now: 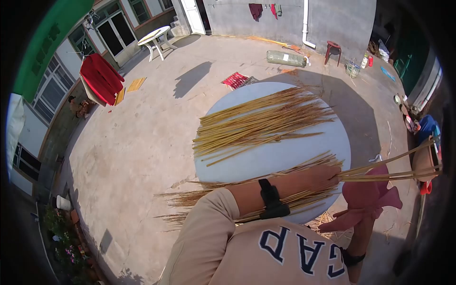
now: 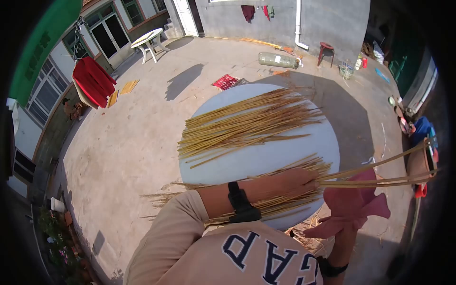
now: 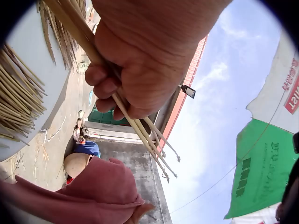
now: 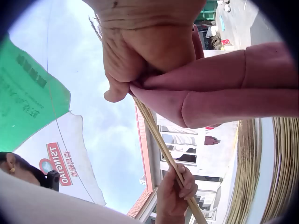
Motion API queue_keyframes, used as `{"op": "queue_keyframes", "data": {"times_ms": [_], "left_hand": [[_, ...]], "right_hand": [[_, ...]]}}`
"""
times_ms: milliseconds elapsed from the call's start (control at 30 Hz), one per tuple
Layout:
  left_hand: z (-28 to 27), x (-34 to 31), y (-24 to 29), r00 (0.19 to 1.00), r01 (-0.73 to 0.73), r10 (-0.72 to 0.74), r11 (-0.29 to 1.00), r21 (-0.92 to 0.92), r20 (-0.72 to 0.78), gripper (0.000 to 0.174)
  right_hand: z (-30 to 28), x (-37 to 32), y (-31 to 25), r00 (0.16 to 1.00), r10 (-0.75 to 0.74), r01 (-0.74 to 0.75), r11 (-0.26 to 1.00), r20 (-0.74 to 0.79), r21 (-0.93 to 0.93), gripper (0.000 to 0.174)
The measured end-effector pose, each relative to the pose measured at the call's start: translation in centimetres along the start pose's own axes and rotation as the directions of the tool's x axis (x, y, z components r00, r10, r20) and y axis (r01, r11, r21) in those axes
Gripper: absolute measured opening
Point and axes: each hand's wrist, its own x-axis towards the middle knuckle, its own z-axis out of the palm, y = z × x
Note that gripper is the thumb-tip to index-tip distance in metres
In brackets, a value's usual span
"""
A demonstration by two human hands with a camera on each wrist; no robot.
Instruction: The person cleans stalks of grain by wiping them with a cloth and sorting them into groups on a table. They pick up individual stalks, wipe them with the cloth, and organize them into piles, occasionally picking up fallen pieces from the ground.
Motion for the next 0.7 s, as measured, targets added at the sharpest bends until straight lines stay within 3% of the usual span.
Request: {"op": "queue_keyframes", "data": {"times_ms": [33, 67, 100, 133, 167, 200, 300, 333, 367, 400, 433, 467, 500, 533, 567, 633, 700], "left_hand": [[2.1, 1.2, 1.2, 0.996, -0.067, 0.066, 0.998, 0.011, 0.066, 0.023], [3.6, 1.8, 2.4, 0.984, -0.13, 0.126, 0.991, 0.021, 0.129, 0.022], [3.5, 2.1, 4.2, 0.989, -0.146, 0.147, 0.989, -0.031, 0.035, 0.021], [3.2, 2.2, 5.8, 0.985, -0.166, 0.162, 0.983, -0.078, -0.063, 0.021], [2.8, 2.1, 6.8, 0.985, -0.162, 0.157, 0.984, -0.067, -0.075, 0.021], [2.5, 2.1, 7.6, 0.969, -0.237, 0.222, 0.961, -0.142, -0.11, 0.021], [2.4, 1.7, 6.7, 0.935, -0.354, 0.332, 0.891, -0.283, -0.123, 0.023], [2.6, 1.3, 5.7, 0.92, -0.388, 0.381, 0.849, -0.36, -0.094, 0.026], [2.9, 0.9, 4.5, 0.919, -0.39, 0.382, 0.848, -0.358, -0.095, 0.026], [3.1, 0.4, 3.0, 0.977, -0.159, 0.181, 0.971, -0.178, 0.115, 0.026], [3.1, -0.1, 1.6, 0.961, 0.058, -0.071, 0.997, 0.054, 0.269, 0.027], [2.7, -1.5, 0.4, 0.981, 0.028, -0.042, 0.997, 0.074, 0.19, 0.025], [2.2, -3.2, -0.8, 0.994, -0.001, -0.01, 0.995, 0.097, 0.112, 0.025], [1.9, -4.6, -2.4, 0.994, 0.034, -0.047, 0.991, 0.13, 0.096, 0.025], [1.5, -5.8, -3.7, 0.993, 0.07, -0.084, 0.984, 0.162, 0.08, 0.025], [0.4, -7.4, -4.3, 0.993, 0.115, -0.118, 0.98, 0.161, 0.012, 0.024], [-0.1, -7.5, -4.3, 0.985, 0.166, -0.157, 0.975, 0.145, -0.068, 0.023]], "right_hand": [[0.5, 0.7, 1.4, 1.0, -0.005, 0.005, 1.0, 0.006, 0.002, 0.051], [1.6, 1.9, 2.5, 0.995, -0.033, 0.016, 0.984, -0.095, -0.178, 0.055], [2.9, 3.0, 2.9, 0.979, -0.08, 0.01, 0.937, -0.186, -0.35, 0.059], [4.7, 3.7, 2.0, 0.982, -0.082, 0.019, 0.939, -0.171, -0.342, 0.059], [6.6, 4.0, 0.2, 0.973, -0.003, -0.014, 0.997, -0.229, -0.072, 0.057], [7.5, 4.2, -1.4, 0.96, 0.088, -0.033, 0.978, -0.267, 0.204, 0.055], [5.5, 5.0, -4.4, 0.978, 0.078, -0.018, 0.956, -0.194, 0.293, 0.045], [3.6, 5.7, -5.1, 0.905, 0.086, 0.015, 0.972, -0.417, 0.233, 0.039], [2.0, 6.2, -5.7, 0.905, 0.084, 0.017, 0.972, -0.416, 0.233, 0.039], [0.5, 6.8, -6.4, 0.863, 0.059, 0.042, 0.981, -0.503, 0.187, 0.039], [-0.6, 7.1, -7.1, 0.812, 0.031, 0.062, 0.988, -0.583, 0.139, 0.039], [-1.8, 6.7, -7.8, 0.814, 0.025, 0.069, 0.988, -0.58, 0.139, 0.039], [-2.9, 6.0, -8.5, 0.845, -0.272, 0.15, 0.947, -0.46, -0.285, 0.04], [-3.4, 5.6, -8.8, 0.84, -0.492, 0.249, 0.724, -0.229, -0.643, 0.042], [-3.6, 5.2, -9.4, 0.83, -0.531, 0.27, 0.65, -0.17, -0.71, 0.042], [-3.9, 5.0, -9.2, 0.848, -0.439, 0.238, 0.817, -0.297, -0.526, 0.042], [-4.0, 5.2, -8.2, 0.87, -0.283, 0.217, 0.955, -0.404, -0.201, 0.043]]}}
